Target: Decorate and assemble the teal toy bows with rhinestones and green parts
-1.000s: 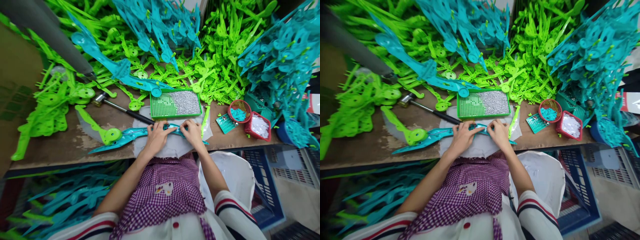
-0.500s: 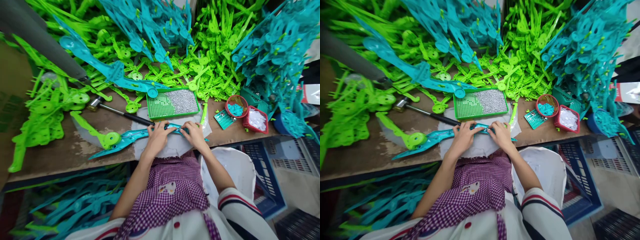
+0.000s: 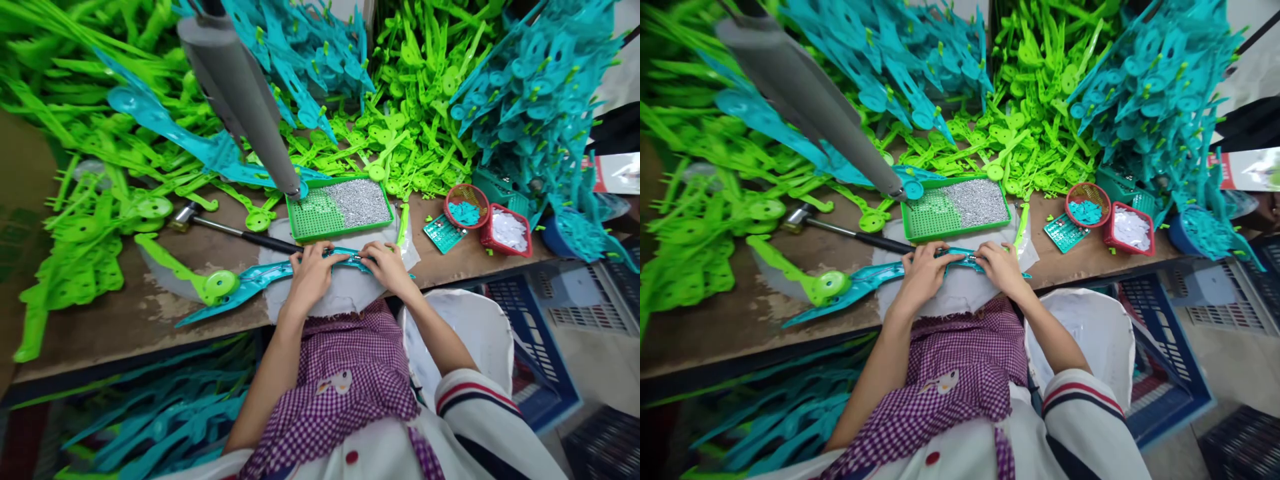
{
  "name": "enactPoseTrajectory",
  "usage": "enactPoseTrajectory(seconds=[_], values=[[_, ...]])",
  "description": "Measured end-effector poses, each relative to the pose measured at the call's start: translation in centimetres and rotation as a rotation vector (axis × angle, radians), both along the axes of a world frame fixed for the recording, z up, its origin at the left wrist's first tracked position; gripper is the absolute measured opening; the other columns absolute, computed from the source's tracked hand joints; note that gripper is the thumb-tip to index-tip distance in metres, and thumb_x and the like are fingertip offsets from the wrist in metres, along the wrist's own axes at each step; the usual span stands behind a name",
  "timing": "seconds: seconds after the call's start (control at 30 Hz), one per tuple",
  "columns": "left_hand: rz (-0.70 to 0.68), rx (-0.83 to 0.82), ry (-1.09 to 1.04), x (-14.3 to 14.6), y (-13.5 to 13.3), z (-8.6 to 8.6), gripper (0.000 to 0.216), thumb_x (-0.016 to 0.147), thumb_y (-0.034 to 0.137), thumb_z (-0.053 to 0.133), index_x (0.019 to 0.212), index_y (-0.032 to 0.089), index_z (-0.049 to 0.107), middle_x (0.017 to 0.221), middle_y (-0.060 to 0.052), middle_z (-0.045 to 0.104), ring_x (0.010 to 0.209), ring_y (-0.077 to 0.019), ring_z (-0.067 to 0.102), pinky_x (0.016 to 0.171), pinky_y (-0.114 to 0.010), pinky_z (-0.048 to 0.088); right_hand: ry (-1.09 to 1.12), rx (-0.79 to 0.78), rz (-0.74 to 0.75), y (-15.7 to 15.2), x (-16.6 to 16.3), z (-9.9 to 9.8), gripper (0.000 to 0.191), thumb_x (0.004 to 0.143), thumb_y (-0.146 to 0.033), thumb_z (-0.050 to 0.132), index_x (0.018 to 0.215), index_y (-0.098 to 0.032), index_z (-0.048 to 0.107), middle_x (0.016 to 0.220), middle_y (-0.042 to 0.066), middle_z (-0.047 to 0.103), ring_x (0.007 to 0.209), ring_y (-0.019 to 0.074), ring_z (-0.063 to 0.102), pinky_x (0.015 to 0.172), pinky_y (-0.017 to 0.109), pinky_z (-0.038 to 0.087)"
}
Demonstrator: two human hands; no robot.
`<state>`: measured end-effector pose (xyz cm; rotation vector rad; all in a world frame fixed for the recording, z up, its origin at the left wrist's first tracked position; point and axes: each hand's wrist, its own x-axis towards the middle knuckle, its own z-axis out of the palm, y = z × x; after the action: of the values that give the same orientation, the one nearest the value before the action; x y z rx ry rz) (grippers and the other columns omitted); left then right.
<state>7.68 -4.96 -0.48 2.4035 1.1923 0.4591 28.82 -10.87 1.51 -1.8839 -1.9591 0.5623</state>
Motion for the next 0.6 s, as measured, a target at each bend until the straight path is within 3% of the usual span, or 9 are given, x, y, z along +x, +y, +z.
enactPoseTrajectory(seconds=[0.13,0.37,0.6], values=[[0.011,0.019,0.007,0.0,-0.1,-0.2,0.044,0.099,0.018,0.046,0.124,0.043,0.071,0.135,-0.007,0.057,0.118,-0.0309,0.048,0.097,-0.051,0.029,-0.045,0.043,0.009,-0.4,0.0,-0.3,0.020,0.103,-0.029,0.050,0.114,-0.027,0.066,0.121,0.003,0.071,0.115,0.0196,0.063,0.111,0.044,0.024],[0.011,0.023,0.002,0.0,-0.1,-0.5,0.043,0.099,0.019,0.046,0.127,0.043,0.069,0.135,-0.007,0.057,0.119,-0.0309,0.048,0.099,-0.051,0.030,0.077,0.005,0.035,0.1,0.9,-0.3,0.024,0.101,-0.024,0.052,0.116,-0.028,0.070,0.123,0.003,0.071,0.118,0.0188,0.062,0.107,0.040,0.030],[0.017,0.015,0.012,0.0,0.0,-0.5,0.043,0.099,0.019,0.046,0.126,0.044,0.070,0.135,-0.007,0.058,0.119,-0.0307,0.047,0.099,-0.051,0.029,-0.008,0.035,0.021,0.0,0.3,-0.7,0.022,0.101,-0.025,0.052,0.116,-0.029,0.068,0.121,0.003,0.071,0.115,0.0197,0.063,0.109,0.042,0.029]])
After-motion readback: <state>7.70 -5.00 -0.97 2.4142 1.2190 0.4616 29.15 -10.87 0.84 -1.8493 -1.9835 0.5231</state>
